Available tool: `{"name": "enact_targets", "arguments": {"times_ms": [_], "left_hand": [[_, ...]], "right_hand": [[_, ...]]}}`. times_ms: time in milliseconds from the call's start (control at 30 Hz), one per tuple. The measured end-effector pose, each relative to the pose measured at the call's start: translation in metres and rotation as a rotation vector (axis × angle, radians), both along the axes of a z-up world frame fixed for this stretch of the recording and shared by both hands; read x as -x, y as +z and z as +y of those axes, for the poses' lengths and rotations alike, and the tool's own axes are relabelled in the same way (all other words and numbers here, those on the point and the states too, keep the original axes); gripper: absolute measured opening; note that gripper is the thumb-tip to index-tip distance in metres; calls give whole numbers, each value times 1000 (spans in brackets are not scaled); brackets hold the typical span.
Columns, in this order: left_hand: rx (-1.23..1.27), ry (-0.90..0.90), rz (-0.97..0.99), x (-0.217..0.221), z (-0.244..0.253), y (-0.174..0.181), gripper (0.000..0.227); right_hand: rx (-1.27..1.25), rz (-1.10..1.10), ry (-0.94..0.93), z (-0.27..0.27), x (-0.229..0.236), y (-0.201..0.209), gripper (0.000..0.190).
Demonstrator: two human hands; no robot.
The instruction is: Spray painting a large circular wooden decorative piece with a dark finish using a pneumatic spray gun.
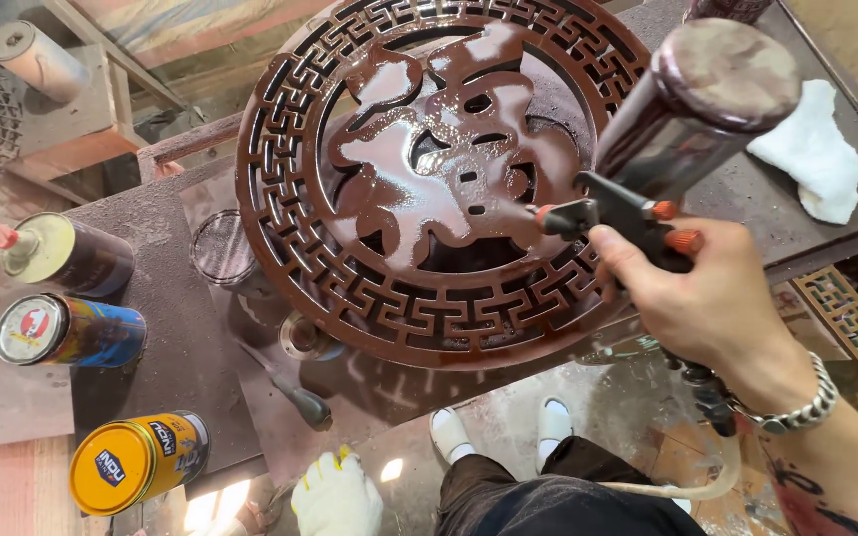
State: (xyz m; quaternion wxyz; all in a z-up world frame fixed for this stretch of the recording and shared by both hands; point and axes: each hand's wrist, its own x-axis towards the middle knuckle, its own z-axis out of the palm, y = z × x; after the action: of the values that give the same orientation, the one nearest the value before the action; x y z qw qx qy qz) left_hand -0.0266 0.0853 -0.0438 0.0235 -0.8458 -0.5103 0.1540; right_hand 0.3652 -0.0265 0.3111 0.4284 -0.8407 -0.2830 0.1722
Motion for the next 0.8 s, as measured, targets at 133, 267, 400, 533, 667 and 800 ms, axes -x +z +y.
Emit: {"name": "enact_targets", "arguments": {"times_ms": [133, 267, 400, 533, 667, 800], "left_hand": [[9, 13, -5, 4, -4, -2, 43], [-139, -17, -139, 6, -10, -13, 44], [-167, -42, -181, 9, -13, -17, 46], [-195, -34, -232, 10, -21, -33, 47], [-118, -3, -174, 6, -28, -32, 50], [-208, -27, -176, 3, -31, -38, 54]], "right_hand": [[-35, -76, 36, 14, 1, 3, 29], [-125, -102, 52, 27, 2, 10, 23], [-121, -106, 83, 39, 6, 20, 24], [-131, -142, 112, 46, 12, 35, 29], [-175, -164, 220, 53, 2, 36, 14], [-202, -304, 108, 54, -3, 34, 17]]}}
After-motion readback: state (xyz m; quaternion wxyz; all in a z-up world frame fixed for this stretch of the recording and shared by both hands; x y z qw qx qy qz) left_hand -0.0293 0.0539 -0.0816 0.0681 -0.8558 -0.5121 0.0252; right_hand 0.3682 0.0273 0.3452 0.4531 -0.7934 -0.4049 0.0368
